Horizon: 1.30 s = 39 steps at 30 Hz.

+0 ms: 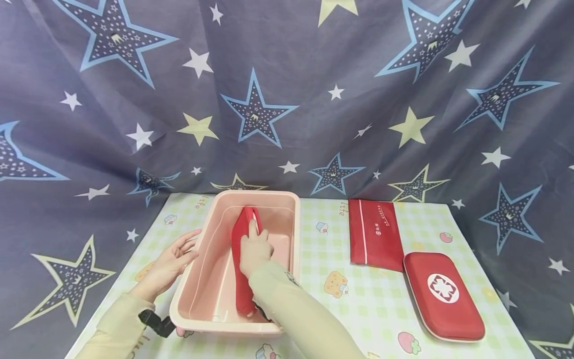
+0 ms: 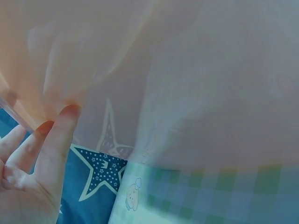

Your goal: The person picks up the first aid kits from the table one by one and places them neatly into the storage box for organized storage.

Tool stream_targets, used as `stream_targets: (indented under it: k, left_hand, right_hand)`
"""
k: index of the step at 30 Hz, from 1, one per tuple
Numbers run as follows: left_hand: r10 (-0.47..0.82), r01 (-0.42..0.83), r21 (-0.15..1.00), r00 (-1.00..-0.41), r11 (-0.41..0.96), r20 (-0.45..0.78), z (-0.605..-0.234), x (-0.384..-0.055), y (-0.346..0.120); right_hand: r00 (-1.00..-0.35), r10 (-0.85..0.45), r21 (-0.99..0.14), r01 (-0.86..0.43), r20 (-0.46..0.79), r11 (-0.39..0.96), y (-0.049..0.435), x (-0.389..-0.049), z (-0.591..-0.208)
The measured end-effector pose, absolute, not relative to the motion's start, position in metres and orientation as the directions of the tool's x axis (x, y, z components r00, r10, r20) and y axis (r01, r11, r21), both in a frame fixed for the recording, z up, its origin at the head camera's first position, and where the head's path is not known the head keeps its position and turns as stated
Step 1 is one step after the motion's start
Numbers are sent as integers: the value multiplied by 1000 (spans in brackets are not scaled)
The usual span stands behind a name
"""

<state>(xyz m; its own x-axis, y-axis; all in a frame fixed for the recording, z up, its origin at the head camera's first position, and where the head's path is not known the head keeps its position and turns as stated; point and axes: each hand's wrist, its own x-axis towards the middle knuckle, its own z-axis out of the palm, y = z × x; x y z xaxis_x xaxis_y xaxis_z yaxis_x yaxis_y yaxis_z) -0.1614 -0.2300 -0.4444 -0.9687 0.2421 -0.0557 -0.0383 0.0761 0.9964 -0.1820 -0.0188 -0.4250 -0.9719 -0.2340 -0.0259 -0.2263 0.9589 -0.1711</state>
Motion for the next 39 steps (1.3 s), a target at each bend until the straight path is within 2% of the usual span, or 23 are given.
stream_targets:
  k: [3,7,12,21,27,39]
  left_hand:
    - [237,-42,995,-970,85,-61,-445,-161,-229]
    - [229,-52,995,-971,90,-71,-445,-162,-228]
    - [225,-56,995,-971,84,-74,-445,-163,-229]
    - [232,-46,996,-971,75,-62,-446,-163,-229]
    - [230,-52,995,-971,84,-70,-447,-160,-229]
    - [224,-53,995,-972,91,-72,-447,-161,-229]
  right_hand:
    - [-975,-188,-114,-175,-115,978,-19,-183,-428]
    - [-971,-132,-135,-107,-199,985,-17,-187,-432]
    - [-965,-108,-252,-46,-240,967,-13,-189,-432]
    - [-897,-38,-436,177,-441,882,-11,-179,-429]
    - [-895,-17,-452,208,-446,867,-14,-174,-431]
    - [-910,-12,-357,151,-415,922,-17,-178,-438]
